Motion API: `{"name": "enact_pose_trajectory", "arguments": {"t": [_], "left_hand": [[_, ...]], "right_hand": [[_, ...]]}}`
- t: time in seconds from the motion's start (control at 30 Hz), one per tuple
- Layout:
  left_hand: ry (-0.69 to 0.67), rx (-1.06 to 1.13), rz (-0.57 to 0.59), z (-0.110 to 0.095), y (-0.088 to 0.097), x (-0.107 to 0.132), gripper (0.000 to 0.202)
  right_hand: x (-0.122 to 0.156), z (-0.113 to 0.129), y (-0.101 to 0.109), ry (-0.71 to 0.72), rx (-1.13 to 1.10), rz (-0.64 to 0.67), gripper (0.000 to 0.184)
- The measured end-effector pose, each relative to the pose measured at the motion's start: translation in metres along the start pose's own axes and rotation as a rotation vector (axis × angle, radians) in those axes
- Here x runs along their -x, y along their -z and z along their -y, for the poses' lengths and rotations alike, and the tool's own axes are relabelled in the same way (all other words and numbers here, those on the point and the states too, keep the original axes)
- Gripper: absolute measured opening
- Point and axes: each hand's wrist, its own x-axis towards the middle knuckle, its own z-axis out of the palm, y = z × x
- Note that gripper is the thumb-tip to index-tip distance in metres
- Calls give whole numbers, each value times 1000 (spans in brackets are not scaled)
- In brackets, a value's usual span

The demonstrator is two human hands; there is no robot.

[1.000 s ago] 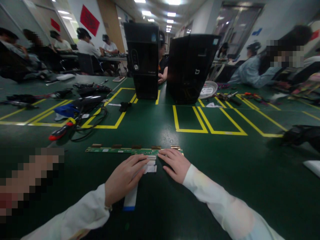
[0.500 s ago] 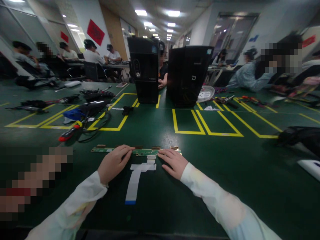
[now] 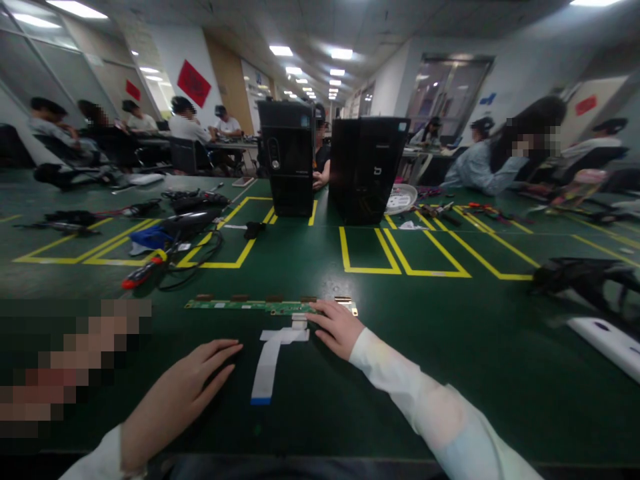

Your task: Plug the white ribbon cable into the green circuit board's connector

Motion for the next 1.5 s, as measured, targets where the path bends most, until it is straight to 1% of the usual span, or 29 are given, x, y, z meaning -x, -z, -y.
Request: {"name": "enact_pose_trajectory", "arguments": {"t": [0.13,0.2,0.3,0.53,0.63,0.73,0.8,0.9,1.0,1.13,1.33,1.43,1.5], "left_hand": [[-32,-25,-71,10,-18,13,33],[-44,-42,-117,13,-28,14,36],[-53,-53,-136,16,-37,13,38],[-54,-58,-135,12,-34,12,37],[-50,-61,-133,11,-35,12,37],[-51,-60,-140,11,-36,13,37],[-56,-56,-145,10,-36,13,37],[-66,-46,-158,10,-35,13,36],[-61,-40,-173,9,-35,13,36],[-63,-49,-164,10,-35,12,37],[-71,-53,-159,11,-35,12,37],[-67,-48,-164,10,-35,12,38],[-63,-49,-165,10,-35,12,37]], "right_hand": [[-8,13,-2,14,-15,55,43],[-12,18,-2,-18,-10,101,46],[-15,21,-1,-65,-4,160,49],[-12,24,6,-96,15,218,51],[-5,29,10,-152,54,216,50],[8,32,14,-210,103,205,51],[22,30,18,-248,135,195,51],[51,23,23,-320,193,162,50],[88,12,27,-387,260,106,51],[141,-6,36,-446,305,31,50],[216,-42,67,-526,287,-33,53],[247,-61,84,-575,307,-15,58],[265,-73,93,-641,321,8,62]]}}
